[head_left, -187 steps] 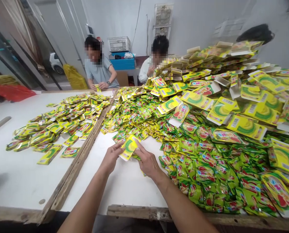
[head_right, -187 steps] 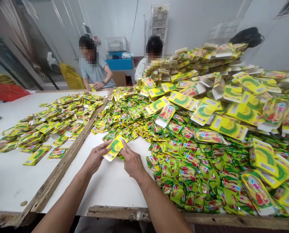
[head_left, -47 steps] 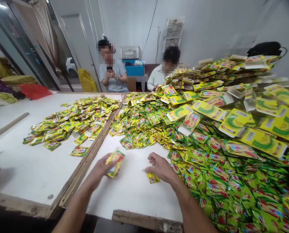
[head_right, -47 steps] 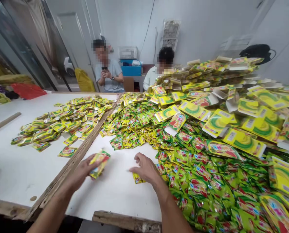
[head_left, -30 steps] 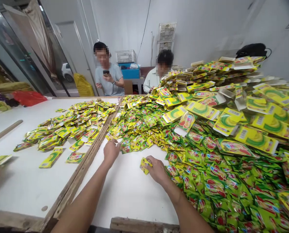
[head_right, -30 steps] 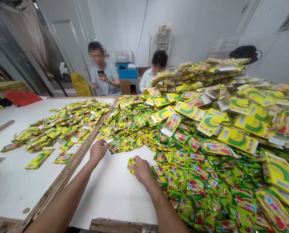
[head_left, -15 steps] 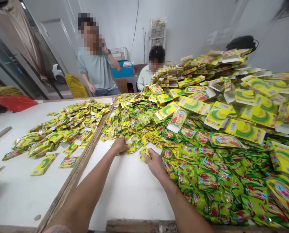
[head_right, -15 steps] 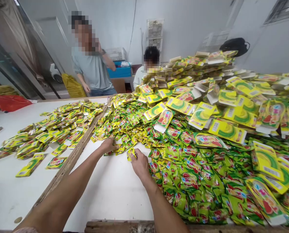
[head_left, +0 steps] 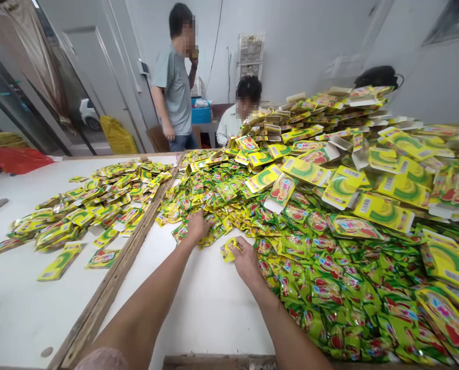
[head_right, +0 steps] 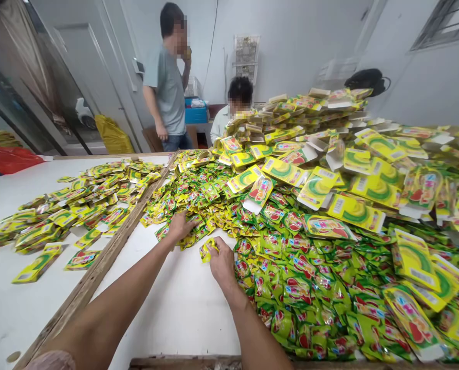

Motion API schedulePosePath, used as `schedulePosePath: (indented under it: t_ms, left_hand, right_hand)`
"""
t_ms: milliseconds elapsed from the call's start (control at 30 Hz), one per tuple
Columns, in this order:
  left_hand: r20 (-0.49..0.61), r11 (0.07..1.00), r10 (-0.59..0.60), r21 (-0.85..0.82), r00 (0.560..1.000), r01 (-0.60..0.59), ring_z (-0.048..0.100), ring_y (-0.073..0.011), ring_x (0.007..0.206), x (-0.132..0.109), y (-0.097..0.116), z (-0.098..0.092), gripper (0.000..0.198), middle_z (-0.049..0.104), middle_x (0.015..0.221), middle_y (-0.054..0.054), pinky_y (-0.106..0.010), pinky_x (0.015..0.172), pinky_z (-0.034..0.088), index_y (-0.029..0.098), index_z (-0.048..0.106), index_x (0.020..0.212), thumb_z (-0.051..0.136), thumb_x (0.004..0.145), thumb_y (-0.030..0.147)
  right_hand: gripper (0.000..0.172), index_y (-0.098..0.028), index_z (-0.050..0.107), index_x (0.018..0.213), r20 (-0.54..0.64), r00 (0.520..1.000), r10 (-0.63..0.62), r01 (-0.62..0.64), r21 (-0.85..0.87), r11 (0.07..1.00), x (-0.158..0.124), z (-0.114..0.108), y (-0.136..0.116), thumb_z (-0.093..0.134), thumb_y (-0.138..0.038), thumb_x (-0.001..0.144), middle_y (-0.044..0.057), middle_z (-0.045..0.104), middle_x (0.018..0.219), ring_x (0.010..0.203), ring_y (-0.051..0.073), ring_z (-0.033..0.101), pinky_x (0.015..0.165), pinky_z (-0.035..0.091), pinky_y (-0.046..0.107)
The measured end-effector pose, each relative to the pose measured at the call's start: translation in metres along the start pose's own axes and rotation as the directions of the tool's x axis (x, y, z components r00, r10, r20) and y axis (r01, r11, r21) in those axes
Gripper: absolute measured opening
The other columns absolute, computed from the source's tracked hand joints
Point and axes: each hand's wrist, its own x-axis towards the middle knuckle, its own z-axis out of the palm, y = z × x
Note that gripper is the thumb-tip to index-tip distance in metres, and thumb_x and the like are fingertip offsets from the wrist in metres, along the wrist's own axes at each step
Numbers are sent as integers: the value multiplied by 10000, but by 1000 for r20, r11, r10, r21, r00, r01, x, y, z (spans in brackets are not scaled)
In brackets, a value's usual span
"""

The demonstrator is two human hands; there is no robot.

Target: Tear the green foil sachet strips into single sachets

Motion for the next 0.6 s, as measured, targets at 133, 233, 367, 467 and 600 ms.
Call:
schedulePosePath:
  t_ms: [133,233,367,467,600]
  left_hand:
    - [60,993,26,-120,998,-18,600,-300,899,1,8,6,427,688,854,-121,-307,713,400,153,630,921,774,565,340]
    - [47,974,28,-227,998,-17,616,-266,832,-14,0,1,378,680,782,-70,-300,690,406,180,621,894,754,585,353]
    - [67,915,3,-403,998,24,628,-194,636,-49,-15,-4,318,623,608,2,-274,606,425,183,579,906,595,730,448]
    - [84,787,-16,-613,996,65,619,-168,574,-79,-20,0,409,597,560,29,-266,597,437,168,554,977,607,710,474]
    - [154,422,-35,-893,987,154,590,-138,547,-109,-17,5,420,615,561,35,-264,624,434,164,589,923,736,596,382]
  right_hand:
    - [230,-216,564,788,-33,999,29,-27,58,998,2,0,3,536,-438,737,-2,601,684,665,166,548,585,440,262]
    - [233,-209,562,778,0,998,60,-60,148,987,1,0,-4,595,-426,701,-10,598,671,653,160,551,613,453,270]
    - [246,-193,553,747,24,997,75,-78,416,906,-1,1,-16,653,-403,667,-5,615,684,670,151,568,668,462,278]
    - [315,-185,574,780,6,992,129,-107,599,793,-1,3,-19,706,-416,611,5,643,712,676,156,592,685,476,296]
    - [346,-180,597,745,33,978,204,-187,568,802,-2,6,-15,754,-416,548,6,648,679,647,171,600,669,482,317]
